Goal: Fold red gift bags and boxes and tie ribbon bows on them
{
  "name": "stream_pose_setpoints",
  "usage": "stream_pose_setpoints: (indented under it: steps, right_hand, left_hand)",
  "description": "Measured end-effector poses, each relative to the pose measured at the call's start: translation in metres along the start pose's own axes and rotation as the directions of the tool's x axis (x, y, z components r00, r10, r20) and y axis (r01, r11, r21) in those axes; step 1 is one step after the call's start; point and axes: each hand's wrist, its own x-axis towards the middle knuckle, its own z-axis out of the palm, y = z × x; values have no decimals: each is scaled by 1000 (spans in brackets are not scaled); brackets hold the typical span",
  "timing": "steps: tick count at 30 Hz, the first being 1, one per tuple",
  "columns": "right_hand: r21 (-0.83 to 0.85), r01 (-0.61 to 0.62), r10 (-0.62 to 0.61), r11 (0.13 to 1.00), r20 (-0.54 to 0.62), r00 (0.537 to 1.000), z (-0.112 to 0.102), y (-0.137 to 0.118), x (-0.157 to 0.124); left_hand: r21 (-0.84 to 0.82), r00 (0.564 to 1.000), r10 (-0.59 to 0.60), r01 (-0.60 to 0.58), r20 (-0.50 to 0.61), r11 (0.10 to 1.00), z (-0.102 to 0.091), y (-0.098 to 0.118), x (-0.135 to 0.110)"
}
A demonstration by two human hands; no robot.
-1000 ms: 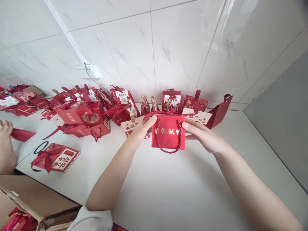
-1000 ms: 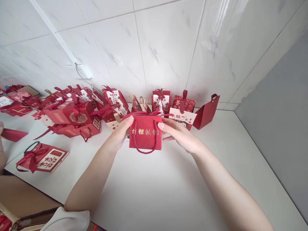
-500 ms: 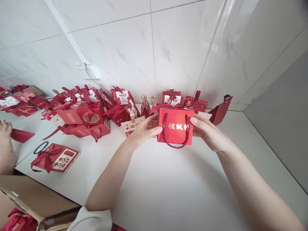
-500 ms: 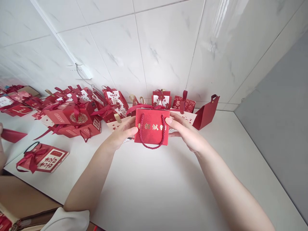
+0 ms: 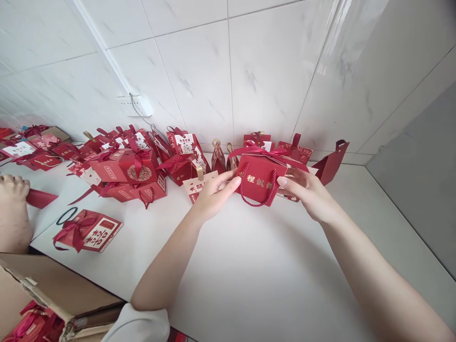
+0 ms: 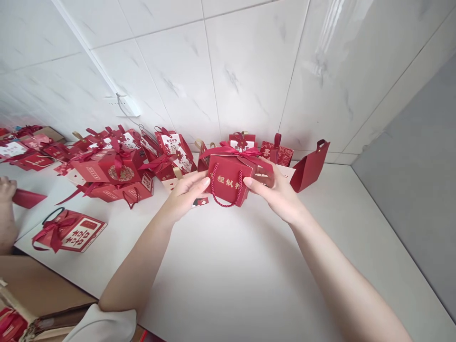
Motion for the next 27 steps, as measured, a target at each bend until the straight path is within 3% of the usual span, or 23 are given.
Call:
stream_pose_setpoints:
  steps: [4,6,9,11,15,17,20,22,24,27]
  right_hand:
    - [13,-68,69,998,-73,995,7,-3,-4]
    - [24,-37,37,999,8,999,4,-9,-5]
    - [77,-21,1,997,256,967,-12,-18,-7]
    - [89,-64,19,994,440,898,-22,-19,-8]
    - [-9,-136,101,991,722,685,-27,-7,-7]
    - [-78,-145,151,986,784,603,-24,2,-6]
    - [-236,-164,287,958,792,539,-22,11,-4]
    - [-332,-175,371,927,751,545,-25,12,-3]
    - [-346,-183,385,920,710,590,-28,12,-2]
    - [-288,-164,313,943,609,729,-25,18,1]
  left_hand:
    - [-14,999,30,-30,-38,999,9,-2,1]
    - [-67,999,-34,32,-25,997,3,-5,5]
    - [-232,988,-132,148,80,961,-14,-19,9]
    - [-346,981,-141,180,135,921,-22,-35,8]
    - [-459,939,-246,333,241,824,-18,-79,-6]
    - [-415,925,-291,371,244,831,-13,-99,-14]
    - [-190,953,-256,285,162,939,-15,-115,-23]
    - [-43,970,-218,224,108,974,-21,-117,-25]
    - [20,971,-219,218,95,976,-27,-116,-25]
    - [35,966,-231,228,119,973,-26,-115,-25]
